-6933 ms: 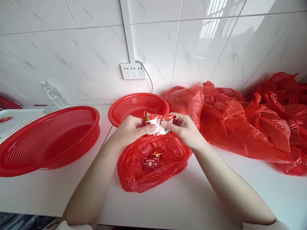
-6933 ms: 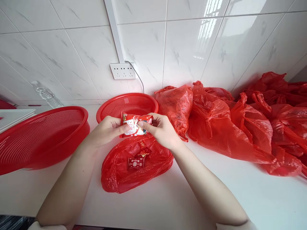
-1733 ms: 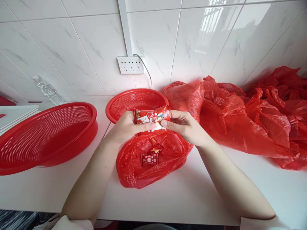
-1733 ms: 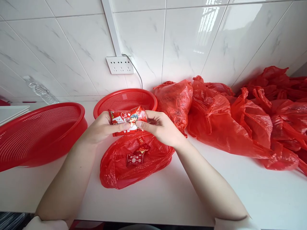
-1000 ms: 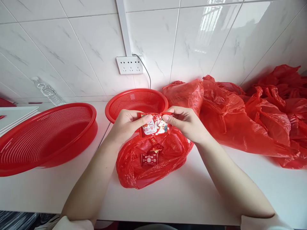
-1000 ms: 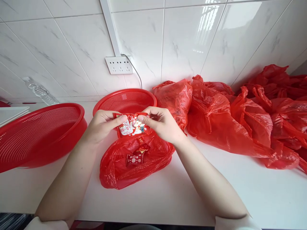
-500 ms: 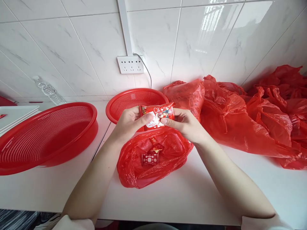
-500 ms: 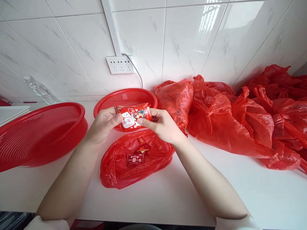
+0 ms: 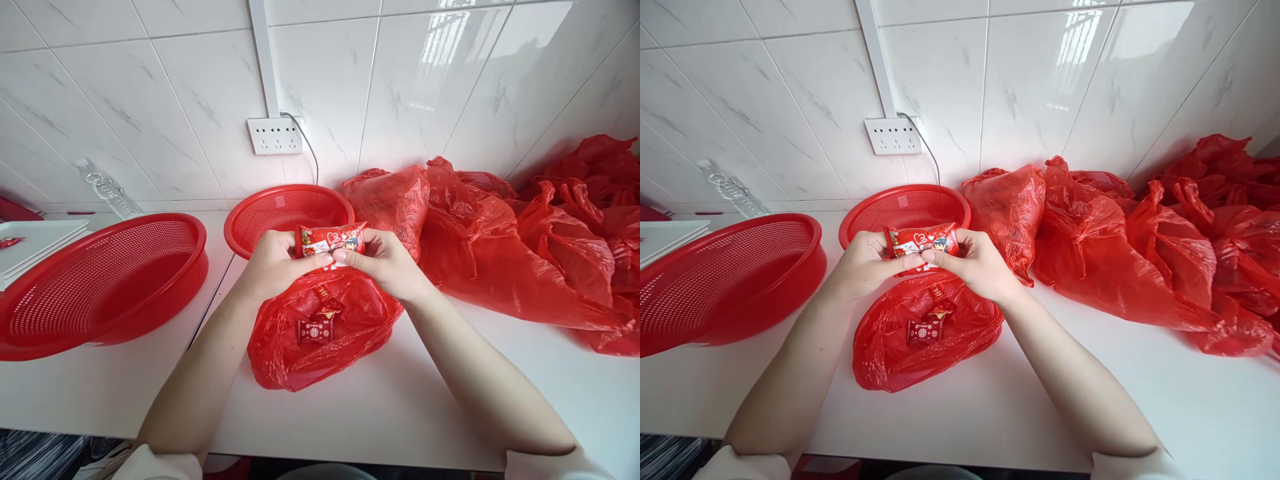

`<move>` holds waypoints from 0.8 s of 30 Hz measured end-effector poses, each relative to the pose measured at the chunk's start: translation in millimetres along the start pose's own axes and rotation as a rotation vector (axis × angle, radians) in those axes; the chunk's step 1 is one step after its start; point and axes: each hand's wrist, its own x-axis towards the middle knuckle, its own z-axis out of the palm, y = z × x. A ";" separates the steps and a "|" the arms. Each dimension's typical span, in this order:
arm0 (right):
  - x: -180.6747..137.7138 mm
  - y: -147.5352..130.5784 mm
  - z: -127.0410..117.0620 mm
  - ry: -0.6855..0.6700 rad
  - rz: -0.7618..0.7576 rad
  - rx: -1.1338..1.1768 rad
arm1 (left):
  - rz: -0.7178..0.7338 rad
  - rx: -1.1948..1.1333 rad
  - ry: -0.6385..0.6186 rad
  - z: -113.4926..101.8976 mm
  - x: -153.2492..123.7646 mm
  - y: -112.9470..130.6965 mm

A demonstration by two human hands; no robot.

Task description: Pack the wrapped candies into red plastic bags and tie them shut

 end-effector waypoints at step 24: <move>0.3 -3.2 2.2 -0.009 -0.006 -0.046 | 0.122 0.209 0.038 -1.5 -0.9 -3.2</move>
